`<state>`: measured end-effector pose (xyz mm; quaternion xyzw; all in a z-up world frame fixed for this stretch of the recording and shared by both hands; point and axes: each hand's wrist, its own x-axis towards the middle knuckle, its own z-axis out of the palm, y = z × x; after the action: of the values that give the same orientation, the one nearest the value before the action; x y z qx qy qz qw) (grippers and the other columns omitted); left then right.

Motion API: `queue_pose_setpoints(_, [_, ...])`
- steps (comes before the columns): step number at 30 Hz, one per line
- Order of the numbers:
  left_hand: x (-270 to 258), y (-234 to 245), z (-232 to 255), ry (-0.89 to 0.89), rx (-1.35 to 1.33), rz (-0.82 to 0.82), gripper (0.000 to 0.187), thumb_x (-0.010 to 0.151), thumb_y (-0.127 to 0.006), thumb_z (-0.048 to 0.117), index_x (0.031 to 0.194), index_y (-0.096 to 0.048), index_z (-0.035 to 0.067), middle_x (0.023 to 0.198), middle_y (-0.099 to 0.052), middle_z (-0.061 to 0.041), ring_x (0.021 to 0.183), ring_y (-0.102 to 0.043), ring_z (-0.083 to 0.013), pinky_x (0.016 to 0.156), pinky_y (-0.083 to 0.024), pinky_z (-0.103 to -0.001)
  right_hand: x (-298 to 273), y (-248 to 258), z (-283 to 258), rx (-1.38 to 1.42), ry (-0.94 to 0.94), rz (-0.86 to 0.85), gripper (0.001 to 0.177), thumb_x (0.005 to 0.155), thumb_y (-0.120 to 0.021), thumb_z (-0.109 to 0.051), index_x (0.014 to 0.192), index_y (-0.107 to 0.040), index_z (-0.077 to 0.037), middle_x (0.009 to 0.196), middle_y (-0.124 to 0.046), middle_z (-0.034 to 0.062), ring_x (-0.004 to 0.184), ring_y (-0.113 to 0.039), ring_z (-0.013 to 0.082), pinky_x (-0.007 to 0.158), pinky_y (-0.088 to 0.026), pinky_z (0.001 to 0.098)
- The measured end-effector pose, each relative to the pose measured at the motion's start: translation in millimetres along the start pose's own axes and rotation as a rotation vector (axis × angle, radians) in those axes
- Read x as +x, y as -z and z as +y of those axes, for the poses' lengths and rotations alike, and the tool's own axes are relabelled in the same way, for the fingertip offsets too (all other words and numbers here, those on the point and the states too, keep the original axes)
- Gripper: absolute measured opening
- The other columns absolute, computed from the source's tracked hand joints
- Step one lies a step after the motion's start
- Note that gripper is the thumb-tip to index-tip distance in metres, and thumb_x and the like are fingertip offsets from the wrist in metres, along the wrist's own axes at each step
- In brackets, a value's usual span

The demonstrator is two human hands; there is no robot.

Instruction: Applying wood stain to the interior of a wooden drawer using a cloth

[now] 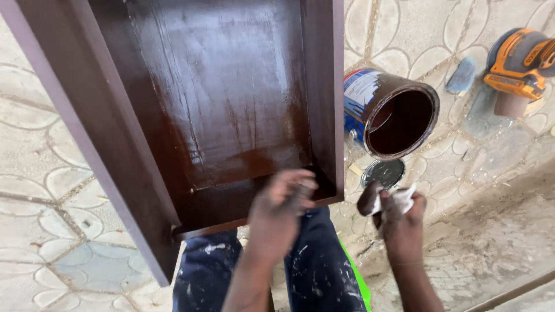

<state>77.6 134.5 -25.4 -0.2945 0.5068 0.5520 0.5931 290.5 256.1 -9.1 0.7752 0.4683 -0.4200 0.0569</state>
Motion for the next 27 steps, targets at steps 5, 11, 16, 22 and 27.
queue_pose_setpoints(5, [-24.1,-61.3,12.5,0.049,0.835,-0.306,0.041,0.099,-0.053,0.036,0.130,-0.064,0.013,0.134,-0.071,-0.004,0.119,-0.070,-0.0223,0.098,-0.055,-0.037,47.5,19.4,-7.5,0.466,0.215,-0.165,0.038,0.099,-0.053,0.002,0.126,-0.031,-0.013,0.110,-0.050,0.0136,0.078,-0.059,0.0202,0.069,-0.050,0.0278])
queue_pose_setpoints(11, [-10.4,-86.6,-2.3,-0.113,0.756,-0.255,0.038,0.097,-0.057,0.029,0.124,-0.066,0.004,0.123,-0.074,-0.009,0.109,-0.072,-0.0201,0.092,-0.055,-0.032,87.1,34.9,-15.1,0.690,0.088,-0.496,0.034,0.101,-0.051,0.005,0.126,-0.039,-0.016,0.106,-0.064,0.0210,0.090,-0.071,0.0331,0.078,-0.059,0.0400])
queue_pose_setpoints(16, [-4.3,-114.1,-2.0,-0.006,0.822,-0.268,0.044,0.097,-0.053,0.033,0.130,-0.063,0.005,0.129,-0.072,-0.008,0.109,-0.072,-0.0218,0.089,-0.056,-0.033,98.0,46.0,-38.8,0.464,0.229,-0.414,0.011,0.107,-0.046,-0.010,0.117,-0.051,-0.010,0.109,-0.062,0.0107,0.090,-0.066,0.0224,0.078,-0.054,0.0346])
queue_pose_setpoints(22, [5.2,-130.7,-11.9,-0.050,0.894,-0.291,0.043,0.097,-0.054,0.032,0.128,-0.063,0.005,0.123,-0.073,-0.008,0.099,-0.072,-0.0212,0.082,-0.055,-0.033,128.0,35.9,-47.2,0.272,0.202,-0.218,0.013,0.114,-0.058,-0.015,0.105,-0.054,-0.007,0.093,-0.062,0.0048,0.073,-0.060,0.0124,0.069,-0.051,0.0225])
queue_pose_setpoints(27, [10.2,-141.7,-16.3,0.030,0.881,-0.307,0.044,0.096,-0.053,0.035,0.129,-0.064,0.007,0.119,-0.074,-0.005,0.092,-0.071,-0.0179,0.078,-0.055,-0.031,143.6,16.1,-54.1,-0.164,0.353,-0.087,0.037,0.101,-0.070,-0.007,0.113,-0.035,-0.003,0.095,-0.061,0.0196,0.068,-0.064,0.0249,0.055,-0.053,0.0337])
